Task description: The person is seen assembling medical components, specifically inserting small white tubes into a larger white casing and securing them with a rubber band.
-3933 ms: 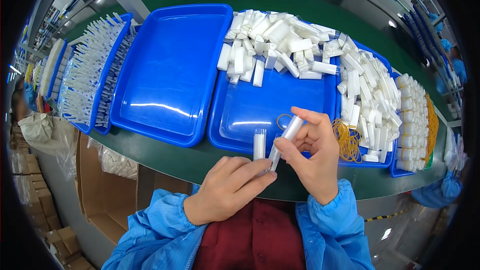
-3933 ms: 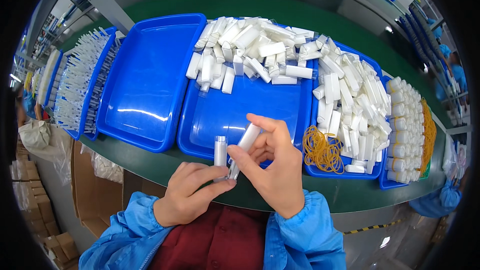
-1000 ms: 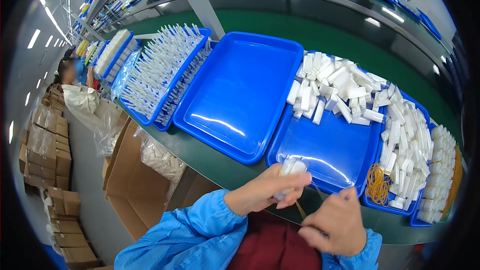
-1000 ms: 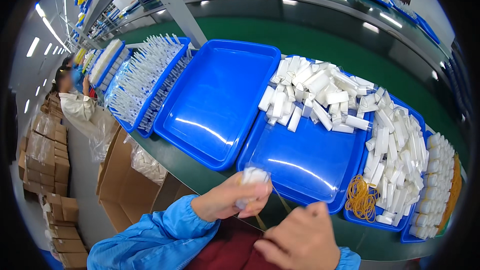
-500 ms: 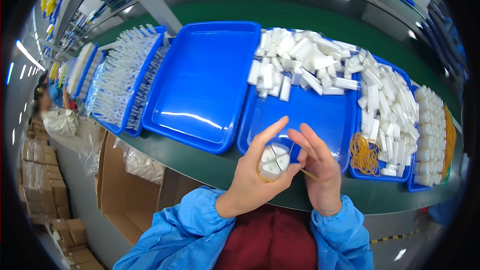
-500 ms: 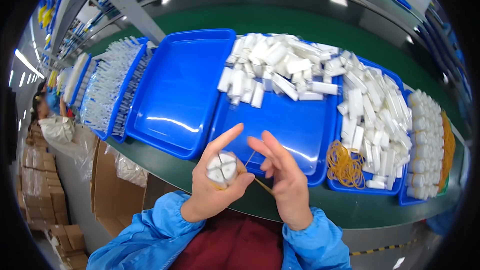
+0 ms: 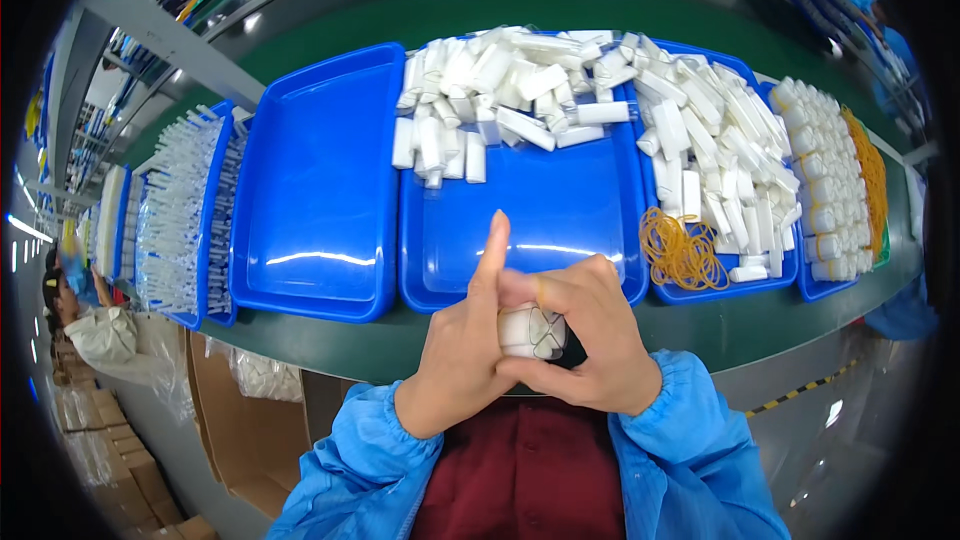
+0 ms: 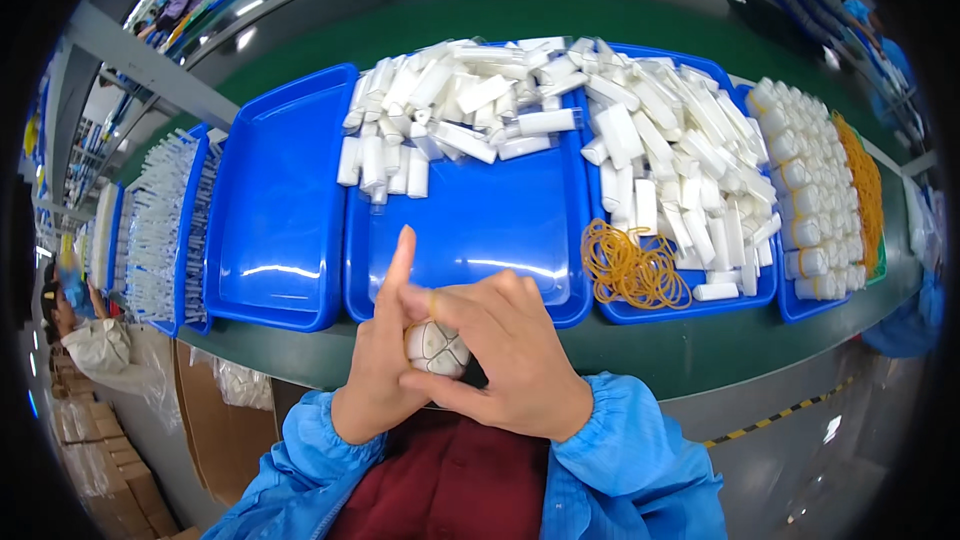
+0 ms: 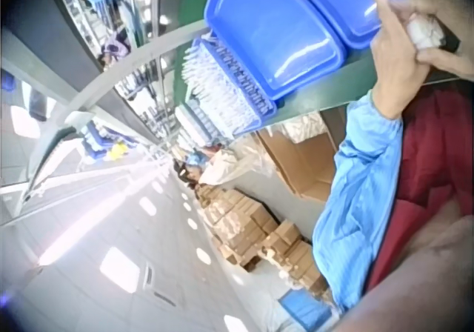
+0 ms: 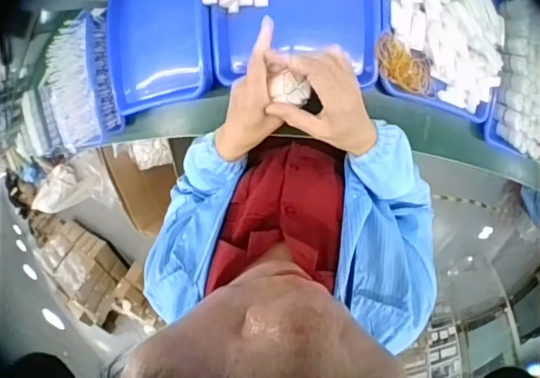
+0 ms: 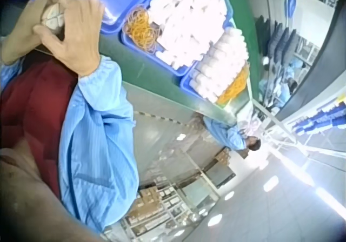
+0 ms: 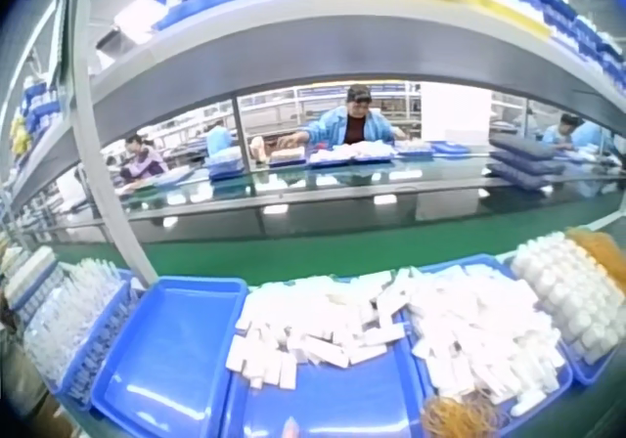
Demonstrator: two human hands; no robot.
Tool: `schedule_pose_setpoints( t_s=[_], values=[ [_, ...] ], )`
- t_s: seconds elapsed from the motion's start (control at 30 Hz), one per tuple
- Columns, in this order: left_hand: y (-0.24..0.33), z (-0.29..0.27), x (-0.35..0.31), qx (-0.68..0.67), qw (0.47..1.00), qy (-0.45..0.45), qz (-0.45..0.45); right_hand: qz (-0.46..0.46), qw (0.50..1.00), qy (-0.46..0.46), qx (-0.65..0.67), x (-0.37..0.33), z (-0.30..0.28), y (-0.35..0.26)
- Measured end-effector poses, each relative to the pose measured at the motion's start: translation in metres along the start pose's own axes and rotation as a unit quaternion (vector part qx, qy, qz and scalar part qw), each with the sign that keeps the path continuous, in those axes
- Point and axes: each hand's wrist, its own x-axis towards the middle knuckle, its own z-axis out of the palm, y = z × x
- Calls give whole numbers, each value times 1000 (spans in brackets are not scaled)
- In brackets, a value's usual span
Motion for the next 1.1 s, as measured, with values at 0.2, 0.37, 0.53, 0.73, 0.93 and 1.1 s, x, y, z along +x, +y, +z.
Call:
schedule_pose_setpoints(
  t_s=[0.2, 0.37, 0.53, 0.73, 0.93, 1.1],
  values=[
    [5, 7, 9, -22, 998, -50, 22, 38, 997, 35, 63, -3, -11, -10],
    [26, 22, 14, -36, 993, -109, 5, 143, 989, 48, 15, -32, -62, -25],
    [19, 25, 14, -47, 994, -94, 25, 220, 855, 454, -118, -92, -158, -27],
    [18, 19, 15, -43, 996, -74, -2, 289, 717, 430, -466, -168, -220, 32],
    [18, 22, 12, -41, 996, -74, -8, 217, 704, 409, -538, -183, -207, 86],
    [15, 25, 8, -41, 997, -65, -5, 207, 682, 380, -590, -180, -205, 89]
  ],
)
